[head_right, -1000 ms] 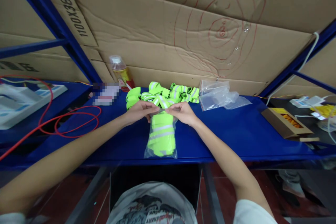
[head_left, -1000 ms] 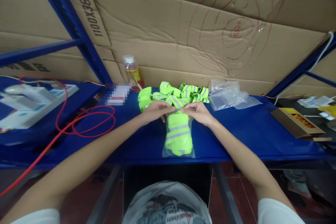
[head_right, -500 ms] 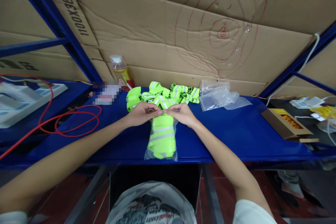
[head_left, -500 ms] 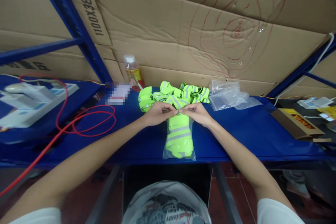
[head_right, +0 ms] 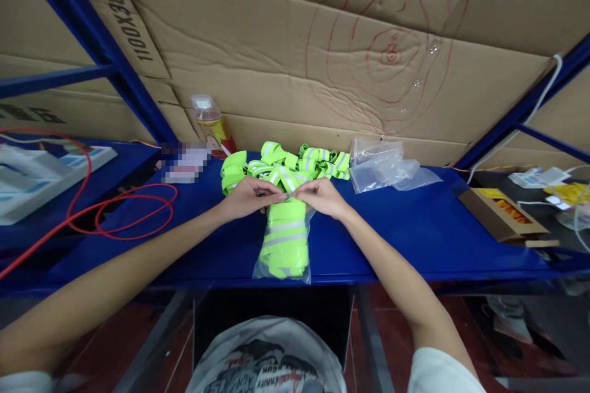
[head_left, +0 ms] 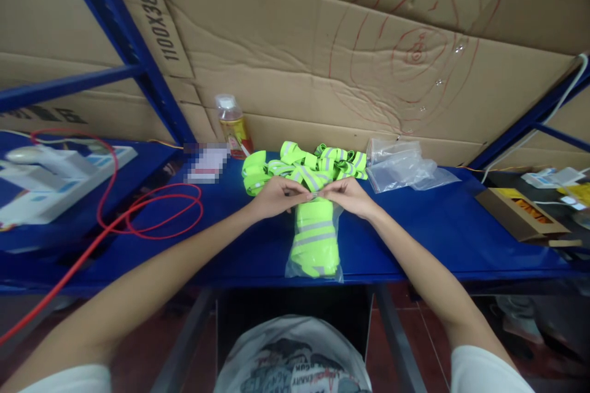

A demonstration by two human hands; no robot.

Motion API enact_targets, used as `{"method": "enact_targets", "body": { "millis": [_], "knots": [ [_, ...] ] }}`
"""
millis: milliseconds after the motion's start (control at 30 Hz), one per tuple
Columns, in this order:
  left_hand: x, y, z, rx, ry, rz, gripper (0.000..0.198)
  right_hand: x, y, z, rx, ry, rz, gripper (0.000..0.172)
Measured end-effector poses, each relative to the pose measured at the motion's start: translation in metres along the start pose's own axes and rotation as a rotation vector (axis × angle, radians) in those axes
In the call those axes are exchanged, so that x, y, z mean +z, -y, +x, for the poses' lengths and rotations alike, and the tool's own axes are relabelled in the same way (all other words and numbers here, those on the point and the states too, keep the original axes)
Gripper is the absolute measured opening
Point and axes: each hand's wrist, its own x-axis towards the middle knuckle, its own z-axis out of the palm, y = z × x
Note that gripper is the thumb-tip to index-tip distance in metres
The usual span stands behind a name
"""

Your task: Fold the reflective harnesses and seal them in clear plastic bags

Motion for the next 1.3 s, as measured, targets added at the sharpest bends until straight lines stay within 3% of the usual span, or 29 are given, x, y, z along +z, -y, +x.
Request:
{"method": "enact_targets", "body": {
  "millis": [300, 467, 867, 1300],
  "knots": [
    [-0.001, 0.007, 0.003, 0.013, 0.053, 0.047, 0.042, -0.016, 0.011, -0.003, -0.027, 0.177, -0.199, 0.054],
    [0.001, 0.005, 0.003, 0.045, 0.074, 0.001, 0.04, -0.016, 0.011, -0.004, 0.008, 0.27, -0.18, 0.061],
    [-0.004, 0.003, 0.003, -0.006, 0.127, -0.05, 0.039, 0.005, 0.011, -0.005, -0.14, 0.154, -0.155, 0.057],
    [-0.005, 0.0, 0.002, 0.075, 0.135, 0.035, 0.038, -0.001, 0.014, -0.008, 0.026, 0.169, -0.123, 0.06]
  ]
}}
